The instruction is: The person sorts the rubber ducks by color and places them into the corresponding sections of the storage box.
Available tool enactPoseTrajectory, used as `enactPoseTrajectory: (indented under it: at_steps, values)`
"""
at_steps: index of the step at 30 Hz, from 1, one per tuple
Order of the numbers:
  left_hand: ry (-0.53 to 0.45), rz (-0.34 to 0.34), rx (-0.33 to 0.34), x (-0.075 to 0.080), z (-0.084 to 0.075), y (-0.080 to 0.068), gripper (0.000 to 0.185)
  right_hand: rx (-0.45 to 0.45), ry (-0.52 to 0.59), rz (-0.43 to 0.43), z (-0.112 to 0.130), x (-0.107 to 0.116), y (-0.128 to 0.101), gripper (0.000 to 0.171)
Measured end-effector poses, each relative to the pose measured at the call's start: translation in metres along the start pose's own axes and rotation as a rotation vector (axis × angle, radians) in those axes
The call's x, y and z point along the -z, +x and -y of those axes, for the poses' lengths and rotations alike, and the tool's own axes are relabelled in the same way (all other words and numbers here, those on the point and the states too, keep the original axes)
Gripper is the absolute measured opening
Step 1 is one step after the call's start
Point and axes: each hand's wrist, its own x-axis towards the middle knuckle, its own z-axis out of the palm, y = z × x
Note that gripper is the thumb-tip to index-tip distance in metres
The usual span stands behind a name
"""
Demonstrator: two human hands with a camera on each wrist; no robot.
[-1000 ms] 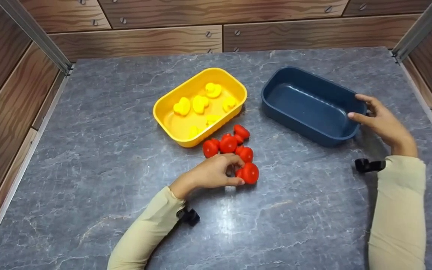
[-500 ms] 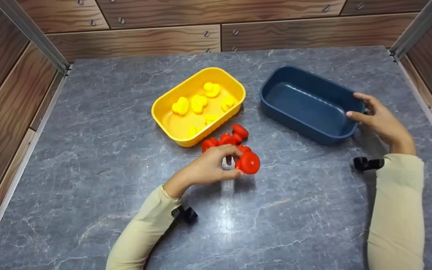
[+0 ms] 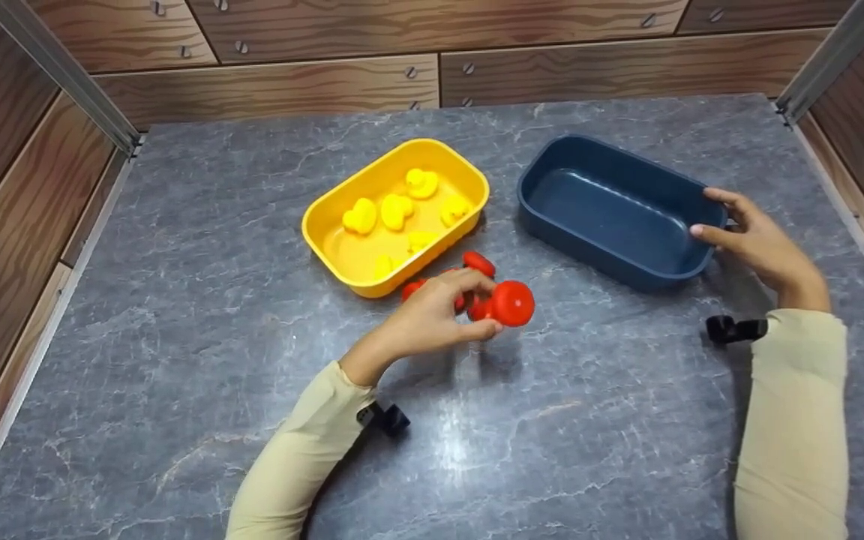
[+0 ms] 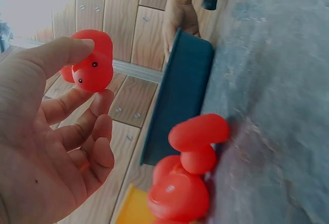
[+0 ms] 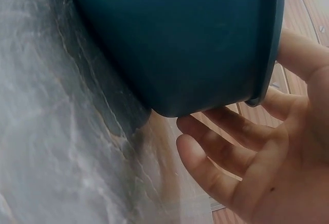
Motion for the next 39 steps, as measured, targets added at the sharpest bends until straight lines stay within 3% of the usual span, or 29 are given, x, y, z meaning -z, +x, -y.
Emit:
enactPoseTrajectory:
  at_steps: [9, 19, 30, 39]
  values:
    - [0.093, -0.023, 0.009, -0.005, -0.022, 0.026, 0.037, 0.010, 0.034, 0.019, -0.002, 0.000, -0.001, 0.068]
    - [0.044, -0.113, 0.058, -0.038, -0.041, 0.057, 0.038, -0.036, 0.023, 0.033, 0.002, 0.001, 0.001, 0.074]
    - [0.077, -0.231, 0.180, -0.072, -0.045, 0.084, 0.037, -0.023, 0.041, 0.035, 0.003, -0.002, 0.001, 0.074]
    - [0.100, -0.292, 0.246, -0.072, -0.042, 0.107, 0.039, -0.038, 0.058, 0.040, 0.002, -0.001, 0.001, 0.073]
